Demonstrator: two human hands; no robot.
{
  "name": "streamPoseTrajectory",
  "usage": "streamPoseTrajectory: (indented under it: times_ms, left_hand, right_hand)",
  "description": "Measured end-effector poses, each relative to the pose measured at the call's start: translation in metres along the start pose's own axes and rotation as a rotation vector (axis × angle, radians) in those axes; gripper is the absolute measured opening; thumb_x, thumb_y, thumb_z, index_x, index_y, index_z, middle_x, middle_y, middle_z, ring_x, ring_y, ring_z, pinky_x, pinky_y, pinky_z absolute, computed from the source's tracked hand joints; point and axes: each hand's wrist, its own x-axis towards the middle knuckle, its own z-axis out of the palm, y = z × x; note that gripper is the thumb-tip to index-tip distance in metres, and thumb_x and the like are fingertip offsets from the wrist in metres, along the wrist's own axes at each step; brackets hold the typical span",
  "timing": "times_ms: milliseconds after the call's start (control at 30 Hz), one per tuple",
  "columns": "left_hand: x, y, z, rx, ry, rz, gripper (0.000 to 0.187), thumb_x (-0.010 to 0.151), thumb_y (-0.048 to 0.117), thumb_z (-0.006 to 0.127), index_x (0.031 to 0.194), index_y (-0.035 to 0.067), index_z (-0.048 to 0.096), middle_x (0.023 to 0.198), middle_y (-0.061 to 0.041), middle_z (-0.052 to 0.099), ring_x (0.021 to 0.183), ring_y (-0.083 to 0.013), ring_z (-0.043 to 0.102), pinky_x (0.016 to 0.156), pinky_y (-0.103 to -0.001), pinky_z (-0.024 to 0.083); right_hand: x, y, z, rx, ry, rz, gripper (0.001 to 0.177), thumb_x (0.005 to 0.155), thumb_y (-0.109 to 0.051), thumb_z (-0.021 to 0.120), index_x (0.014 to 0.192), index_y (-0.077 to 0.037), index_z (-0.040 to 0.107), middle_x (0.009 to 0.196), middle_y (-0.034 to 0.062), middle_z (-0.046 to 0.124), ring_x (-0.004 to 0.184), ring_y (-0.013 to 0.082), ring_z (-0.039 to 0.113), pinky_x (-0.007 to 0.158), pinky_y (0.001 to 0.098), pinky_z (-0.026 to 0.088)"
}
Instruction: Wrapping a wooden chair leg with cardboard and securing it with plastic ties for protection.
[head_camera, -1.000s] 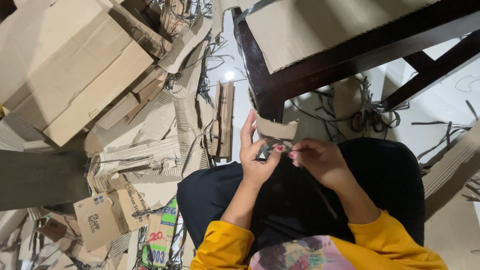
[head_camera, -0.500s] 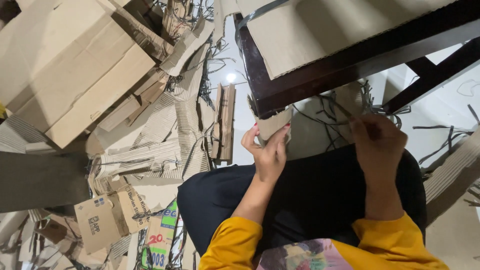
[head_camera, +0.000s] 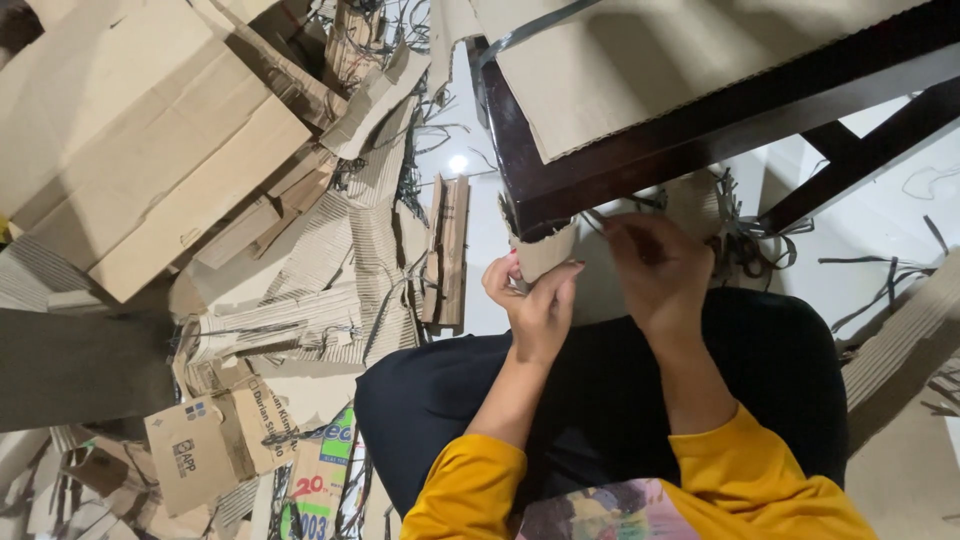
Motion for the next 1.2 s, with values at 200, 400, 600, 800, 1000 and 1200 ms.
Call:
streamPoseTrajectory:
  times_ms: [200,400,600,800,1000,1200]
  left_hand:
    - [0.004,-0.002,-0.008,-0.083,0.017,0.010,0.021,0.088,0.014,0.083,0.098,0.028,0.071,0.126,-0.008,0.037,0.110,-0.0322,0.043,0.091,-0.040,0.041]
    - [0.001,-0.007,-0.001,-0.145,0.057,-0.061,0.035,0.083,0.009,0.087,0.097,0.017,0.056,0.120,-0.008,0.038,0.106,-0.0305,0.045,0.087,-0.041,0.043]
    - [0.009,0.001,0.003,-0.263,0.168,-0.215,0.076,0.072,0.003,0.093,0.108,0.013,0.027,0.117,-0.016,0.036,0.096,-0.0278,0.046,0.079,-0.036,0.042]
    - [0.023,0.006,-0.002,-0.447,0.101,-0.452,0.079,0.074,0.010,0.092,0.114,0.020,0.024,0.162,-0.020,0.010,0.107,-0.0207,0.051,0.072,-0.029,0.039]
    - [0.020,-0.016,-0.012,-0.371,-0.109,-0.444,0.104,0.071,0.017,0.095,0.156,0.012,0.035,0.169,-0.013,0.015,0.100,-0.0143,0.053,0.071,-0.027,0.044]
    - [0.015,-0.007,-0.011,-0.336,-0.103,-0.514,0.111,0.074,0.021,0.094,0.162,0.012,0.028,0.166,-0.011,0.028,0.098,-0.0131,0.050,0.079,-0.029,0.044]
  right_hand:
    - [0.011,-0.003,0.011,-0.055,0.003,-0.227,0.012,0.105,0.001,0.068,0.107,-0.006,0.078,0.086,0.0143,0.072,0.066,0.0267,0.069,0.052,0.0334,0.054]
    - [0.010,0.013,0.008,0.019,-0.039,-0.190,0.012,0.100,0.005,0.072,0.106,-0.005,0.074,0.085,0.0120,0.071,0.066,0.0182,0.066,0.052,0.0308,0.052]
    - [0.019,0.022,0.007,0.127,-0.043,-0.093,0.024,0.094,0.000,0.085,0.094,-0.006,0.062,0.085,0.0123,0.074,0.068,0.0143,0.066,0.060,0.0291,0.053]
    - [0.027,0.027,0.011,0.241,-0.074,0.059,0.025,0.091,0.007,0.080,0.088,-0.004,0.058,0.088,0.0137,0.074,0.078,0.0167,0.071,0.072,0.0316,0.057]
    - [0.031,0.038,0.011,0.245,-0.116,0.134,0.025,0.089,0.001,0.083,0.090,-0.005,0.060,0.091,0.0129,0.075,0.079,0.0169,0.070,0.073,0.0294,0.057]
    - [0.027,0.024,0.003,0.150,-0.143,0.070,0.017,0.092,0.001,0.079,0.095,-0.004,0.063,0.085,0.0128,0.073,0.073,0.0174,0.067,0.068,0.0309,0.055]
